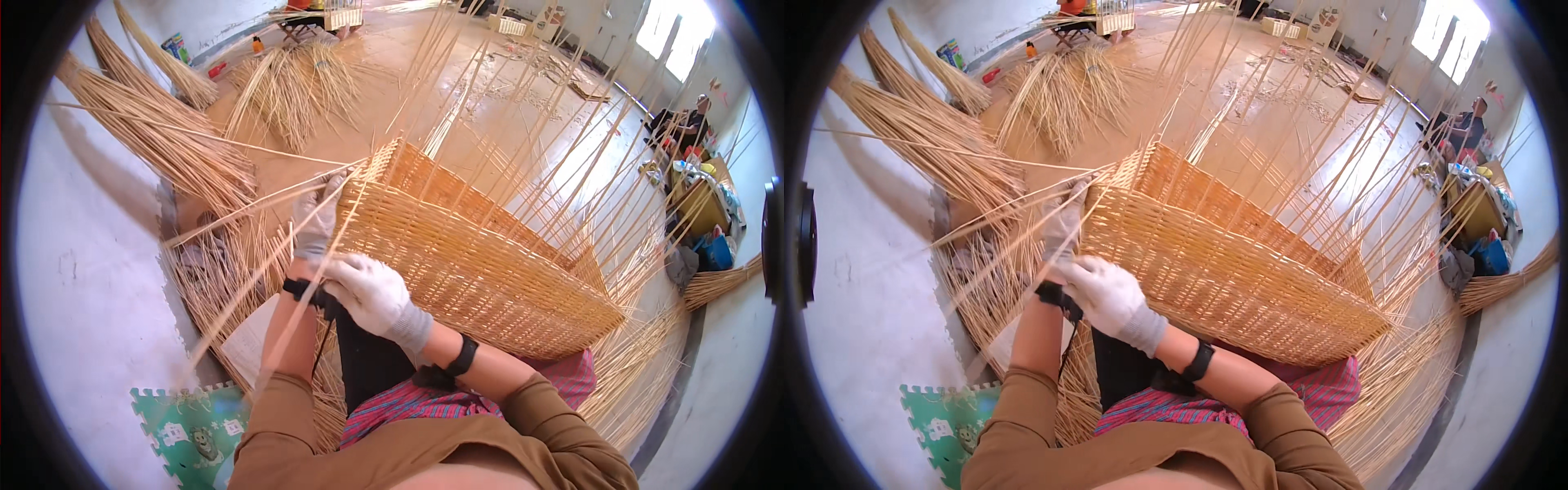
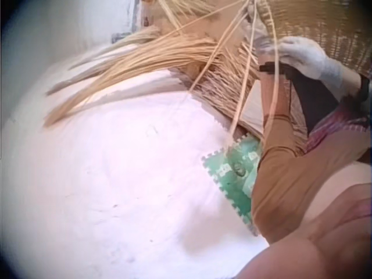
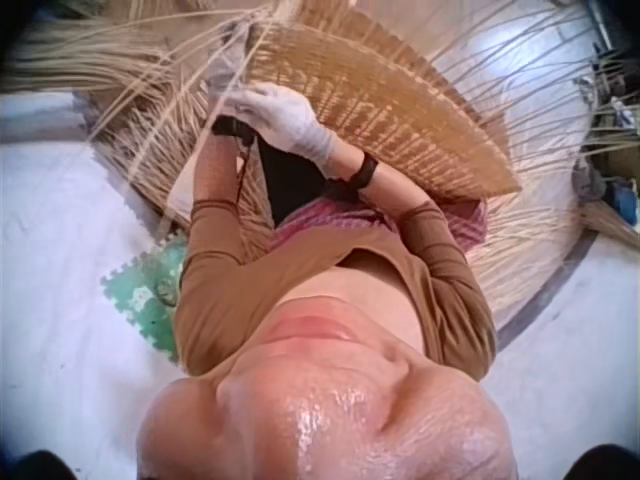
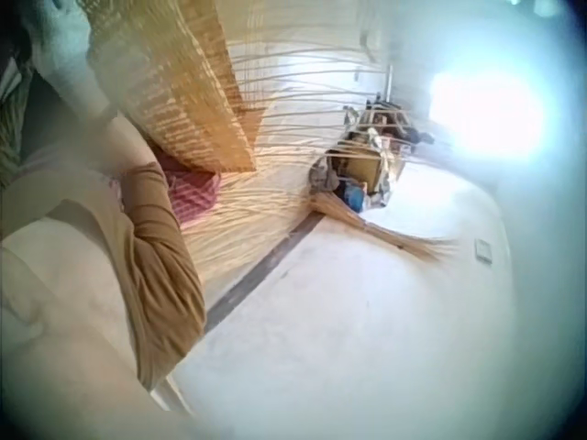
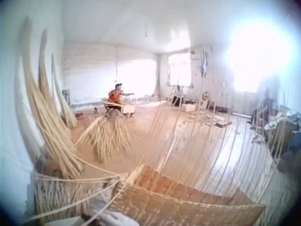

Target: Weave and measure a large wicker basket using dried plant strips.

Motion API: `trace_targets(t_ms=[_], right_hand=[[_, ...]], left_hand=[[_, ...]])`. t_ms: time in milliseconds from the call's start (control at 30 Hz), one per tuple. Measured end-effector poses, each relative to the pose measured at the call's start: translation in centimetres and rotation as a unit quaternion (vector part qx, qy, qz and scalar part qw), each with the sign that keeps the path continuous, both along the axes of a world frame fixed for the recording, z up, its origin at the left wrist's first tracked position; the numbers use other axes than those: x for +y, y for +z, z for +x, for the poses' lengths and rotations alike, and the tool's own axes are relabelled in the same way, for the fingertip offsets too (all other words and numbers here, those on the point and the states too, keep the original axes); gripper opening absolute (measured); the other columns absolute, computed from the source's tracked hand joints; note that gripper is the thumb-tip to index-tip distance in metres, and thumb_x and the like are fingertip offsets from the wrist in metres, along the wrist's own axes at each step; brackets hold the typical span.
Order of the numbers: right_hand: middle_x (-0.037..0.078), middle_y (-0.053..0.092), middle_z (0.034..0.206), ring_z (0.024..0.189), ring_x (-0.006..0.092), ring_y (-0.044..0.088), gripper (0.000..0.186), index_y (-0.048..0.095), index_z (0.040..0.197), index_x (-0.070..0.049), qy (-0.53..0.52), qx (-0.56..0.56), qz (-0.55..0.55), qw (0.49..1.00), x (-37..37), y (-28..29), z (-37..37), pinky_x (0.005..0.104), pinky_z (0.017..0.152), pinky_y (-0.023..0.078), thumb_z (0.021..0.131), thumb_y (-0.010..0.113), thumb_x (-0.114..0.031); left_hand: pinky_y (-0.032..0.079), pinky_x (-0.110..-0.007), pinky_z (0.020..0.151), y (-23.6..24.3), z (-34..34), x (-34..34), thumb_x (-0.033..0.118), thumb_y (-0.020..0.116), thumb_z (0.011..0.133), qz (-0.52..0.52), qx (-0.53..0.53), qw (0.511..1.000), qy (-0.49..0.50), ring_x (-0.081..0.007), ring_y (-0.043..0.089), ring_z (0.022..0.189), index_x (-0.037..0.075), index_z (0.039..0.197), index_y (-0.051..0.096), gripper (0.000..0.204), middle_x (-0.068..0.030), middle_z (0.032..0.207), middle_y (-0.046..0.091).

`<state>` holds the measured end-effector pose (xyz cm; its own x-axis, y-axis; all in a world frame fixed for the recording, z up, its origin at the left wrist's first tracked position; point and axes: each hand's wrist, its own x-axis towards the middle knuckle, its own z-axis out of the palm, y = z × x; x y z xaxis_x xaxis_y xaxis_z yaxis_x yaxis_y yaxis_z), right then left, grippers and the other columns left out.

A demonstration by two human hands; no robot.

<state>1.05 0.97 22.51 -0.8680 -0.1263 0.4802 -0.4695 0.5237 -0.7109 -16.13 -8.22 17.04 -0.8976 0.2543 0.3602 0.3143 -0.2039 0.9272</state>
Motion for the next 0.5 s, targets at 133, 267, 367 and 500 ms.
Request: trace_targets(t_ms=[133, 267, 367, 500], right_hand=[[0.008, 0.064, 0.117, 0.117, 0.0329, 0.059, 0.038, 0.065, 0.122, -0.015, -0.064, 0.216, 0.095, 0.97, -1.5, 3.0, -3.0, 0.0422, 0.099, 0.05, 0.084, 0.071, -0.019], [0.008, 0.066, 0.118, 0.123, 0.0356, 0.058, 0.027, 0.067, 0.106, -0.014, 0.063, 0.163, 0.063, 0.983, 0.3, 1.7, -1.7, 0.0447, 0.104, 0.048, 0.081, 0.074, -0.018], [0.014, 0.066, 0.118, 0.125, 0.0372, 0.057, 0.02, 0.066, 0.097, -0.008, -0.026, 0.164, 0.045, 0.985, 3.1, -1.6, 0.8, 0.043, 0.098, 0.051, 0.08, 0.073, -0.014], [0.018, 0.067, 0.119, 0.116, 0.0334, 0.065, 0.011, 0.065, 0.101, -0.002, -0.099, 0.222, -0.257, 0.935, 6.4, -5.7, 0.0, 0.0422, 0.093, 0.055, 0.099, 0.059, -0.012]], left_hand=[[0.053, -0.025, 0.086, -0.8, 2.5, -0.5, 0.01, 0.068, 0.096, -0.052, 0.124, 0.99, 0.03, -0.0135, 0.064, 0.1, -0.003, 0.126, 0.062, 0.034, -0.0071, 0.116, 0.07], [0.053, -0.026, 0.088, -0.2, 0.3, 0.3, 0.01, 0.068, 0.096, -0.191, 0.266, 0.943, 0.059, -0.0148, 0.064, 0.103, -0.003, 0.13, 0.059, 0.037, -0.008, 0.12, 0.069], [0.053, -0.026, 0.089, 0.0, -1.8, 1.8, 0.009, 0.068, 0.096, -0.209, 0.279, 0.935, 0.068, -0.0158, 0.064, 0.105, -0.002, 0.133, 0.058, 0.04, -0.0087, 0.122, 0.068], [0.05, -0.03, 0.097, -1.1, -2.0, 2.6, 0.007, 0.068, 0.094, -0.169, 0.202, 0.965, 0.025, -0.0199, 0.06, 0.116, -0.003, 0.14, 0.05, 0.05, -0.0123, 0.13, 0.064]])
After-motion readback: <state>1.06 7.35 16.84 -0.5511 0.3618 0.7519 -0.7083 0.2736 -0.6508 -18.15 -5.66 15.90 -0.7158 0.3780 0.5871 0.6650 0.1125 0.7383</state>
